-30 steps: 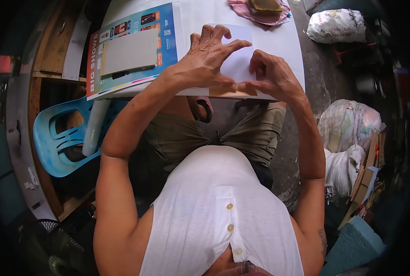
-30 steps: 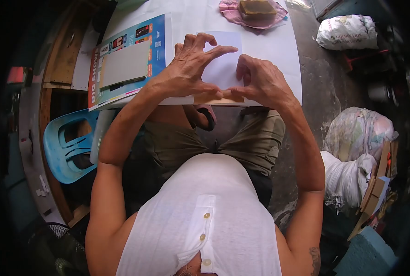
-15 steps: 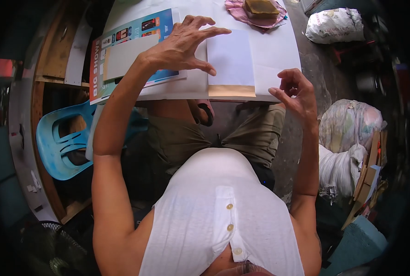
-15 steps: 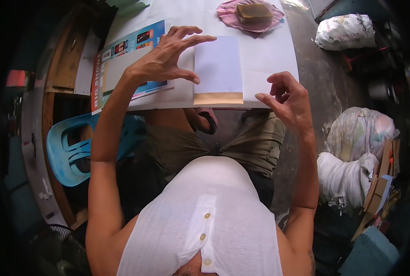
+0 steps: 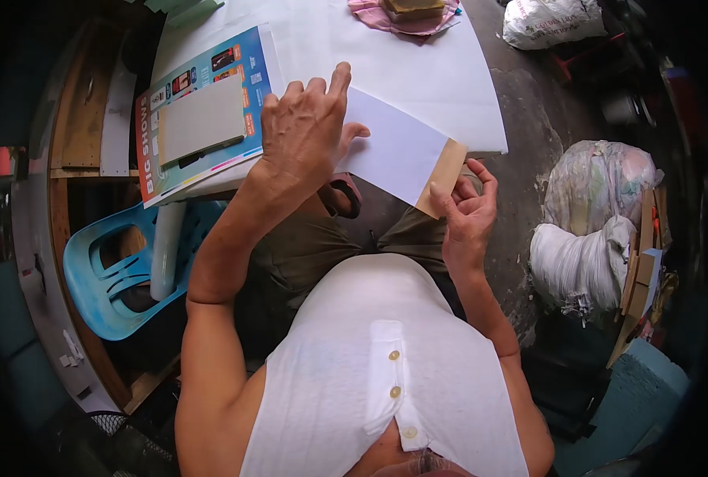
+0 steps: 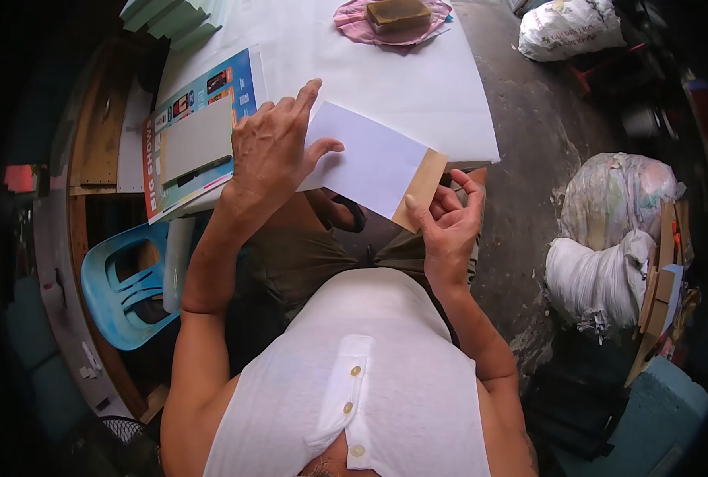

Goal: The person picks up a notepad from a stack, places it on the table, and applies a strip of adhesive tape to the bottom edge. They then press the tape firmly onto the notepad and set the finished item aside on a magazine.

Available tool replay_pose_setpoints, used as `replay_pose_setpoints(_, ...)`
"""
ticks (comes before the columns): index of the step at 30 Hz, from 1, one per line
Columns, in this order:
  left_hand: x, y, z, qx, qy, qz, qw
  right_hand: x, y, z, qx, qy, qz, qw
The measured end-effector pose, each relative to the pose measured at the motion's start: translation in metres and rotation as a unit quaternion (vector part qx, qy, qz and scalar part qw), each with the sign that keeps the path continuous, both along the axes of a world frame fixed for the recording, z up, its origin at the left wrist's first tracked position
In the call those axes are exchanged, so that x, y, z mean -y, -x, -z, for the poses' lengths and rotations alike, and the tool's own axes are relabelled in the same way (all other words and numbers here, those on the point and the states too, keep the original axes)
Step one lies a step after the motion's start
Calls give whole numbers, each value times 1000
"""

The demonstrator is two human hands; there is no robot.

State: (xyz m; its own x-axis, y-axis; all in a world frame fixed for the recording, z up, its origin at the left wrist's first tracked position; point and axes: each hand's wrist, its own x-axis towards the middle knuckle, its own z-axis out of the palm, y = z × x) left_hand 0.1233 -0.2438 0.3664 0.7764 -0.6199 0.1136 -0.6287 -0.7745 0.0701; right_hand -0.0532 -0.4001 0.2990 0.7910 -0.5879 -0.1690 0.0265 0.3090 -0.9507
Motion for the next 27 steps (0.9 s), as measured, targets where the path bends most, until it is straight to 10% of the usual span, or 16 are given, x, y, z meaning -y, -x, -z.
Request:
replay_pose_setpoints(7,38,-16,-3,-142,217,312,914,4,-6,-20,-20,120,-17,992)
replay_pose_setpoints(14,96,-52,0,-331,61,440,833,-2,-18,-14,3,121,-27,992)
replay_pose_setpoints(27,39,-114,-97,-210,275,338,875,63,-110,-87,152,381,-38,911)
